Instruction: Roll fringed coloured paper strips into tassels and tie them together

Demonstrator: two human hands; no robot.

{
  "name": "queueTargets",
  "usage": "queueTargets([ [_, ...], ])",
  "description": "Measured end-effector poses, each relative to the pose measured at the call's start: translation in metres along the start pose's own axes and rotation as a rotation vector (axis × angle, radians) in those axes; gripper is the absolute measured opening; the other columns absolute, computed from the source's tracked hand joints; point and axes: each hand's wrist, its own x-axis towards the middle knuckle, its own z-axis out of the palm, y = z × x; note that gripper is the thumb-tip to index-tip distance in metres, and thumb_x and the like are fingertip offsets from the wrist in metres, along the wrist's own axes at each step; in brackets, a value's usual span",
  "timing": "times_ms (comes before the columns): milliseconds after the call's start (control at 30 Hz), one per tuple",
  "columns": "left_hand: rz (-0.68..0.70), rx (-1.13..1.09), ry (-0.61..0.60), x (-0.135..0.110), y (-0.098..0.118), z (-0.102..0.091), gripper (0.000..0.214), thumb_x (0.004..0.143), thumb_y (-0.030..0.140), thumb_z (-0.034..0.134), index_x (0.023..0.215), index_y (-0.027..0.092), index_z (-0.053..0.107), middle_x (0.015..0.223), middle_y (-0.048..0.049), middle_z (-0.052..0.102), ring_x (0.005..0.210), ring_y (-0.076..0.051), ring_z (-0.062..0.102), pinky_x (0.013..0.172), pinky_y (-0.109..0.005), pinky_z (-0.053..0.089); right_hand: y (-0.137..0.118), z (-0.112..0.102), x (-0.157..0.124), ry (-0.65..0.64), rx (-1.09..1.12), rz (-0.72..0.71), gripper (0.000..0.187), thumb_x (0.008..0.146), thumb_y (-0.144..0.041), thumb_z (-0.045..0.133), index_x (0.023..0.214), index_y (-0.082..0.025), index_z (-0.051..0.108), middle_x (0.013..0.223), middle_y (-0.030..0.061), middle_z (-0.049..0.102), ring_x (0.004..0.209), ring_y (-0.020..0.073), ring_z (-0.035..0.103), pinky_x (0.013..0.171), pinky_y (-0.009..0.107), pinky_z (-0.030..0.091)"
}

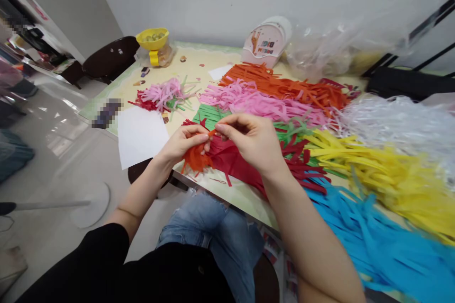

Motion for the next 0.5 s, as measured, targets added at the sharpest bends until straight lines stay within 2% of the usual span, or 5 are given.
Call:
queueTargets([
  [167, 0.125, 0.676, 0.078, 0.015, 0.047, -0.056, 0.030, 0.089, 0.042, 0.076, 0.096, 0.014, 0.072, 0.084, -0.0032, 0.075, 0.075, -0.013, 0.068, 0.076, -0.028, 0.054, 0.025, 0.007, -0.002, -0.027, 0.124, 0.054, 0.042, 0.087, -0.048, 0.075, 0.117, -0.020, 0.074, 0.083, 0.0031, 0.077, 0.070, 0.0164, 0.070, 0.069, 0.030, 0.059],
  [233, 0.272, 1.196, 0.405, 0.031, 0.085, -0.090, 0.011, 0.091, 0.023, 0.069, 0.096, 0.014, 0.073, 0.095, -0.0025, 0.077, 0.090, -0.016, 0.070, 0.091, -0.033, 0.056, 0.044, -0.001, -0.002, -0.093, 0.019, 0.085, 0.049, 0.088, -0.052, 0.072, 0.125, -0.019, 0.071, 0.089, 0.0055, 0.080, 0.074, 0.0184, 0.072, 0.071, 0.032, 0.058],
  [367, 0.408, 1.432, 0.773, 0.069, 0.141, -0.150, 0.028, 0.103, 0.028, 0.054, 0.122, 0.016, 0.071, 0.155, -0.0075, 0.055, 0.152, -0.027, 0.037, 0.131, -0.049, 0.022, 0.083, -0.046, 0.016, -0.063, -0.475, 0.138, 0.030, 0.092, -0.041, 0.062, 0.089, -0.016, 0.079, 0.085, 0.0079, 0.081, 0.074, 0.0209, 0.073, 0.073, 0.032, 0.055],
  [433, 0.283, 1.609, 0.756, 0.085, 0.141, -0.170, 0.031, 0.103, 0.034, 0.054, 0.121, 0.017, 0.073, 0.156, -0.0056, 0.055, 0.152, -0.027, 0.037, 0.130, -0.048, 0.026, 0.098, -0.078, 0.037, 0.037, -0.676, 0.158, 0.029, 0.093, -0.036, 0.059, 0.090, -0.016, 0.080, 0.088, 0.0094, 0.082, 0.080, 0.0231, 0.074, 0.078, 0.033, 0.055],
  [500, 0.123, 1.691, 0.605, 0.096, 0.129, -0.181, 0.022, 0.094, 0.030, 0.064, 0.105, 0.015, 0.076, 0.132, -0.0076, 0.072, 0.136, -0.026, 0.055, 0.121, -0.046, 0.041, 0.111, -0.109, 0.064, 0.130, -0.793, 0.179, 0.028, 0.096, -0.032, 0.057, 0.096, -0.016, 0.080, 0.099, 0.0127, 0.082, 0.093, 0.0257, 0.075, 0.087, 0.036, 0.055],
])
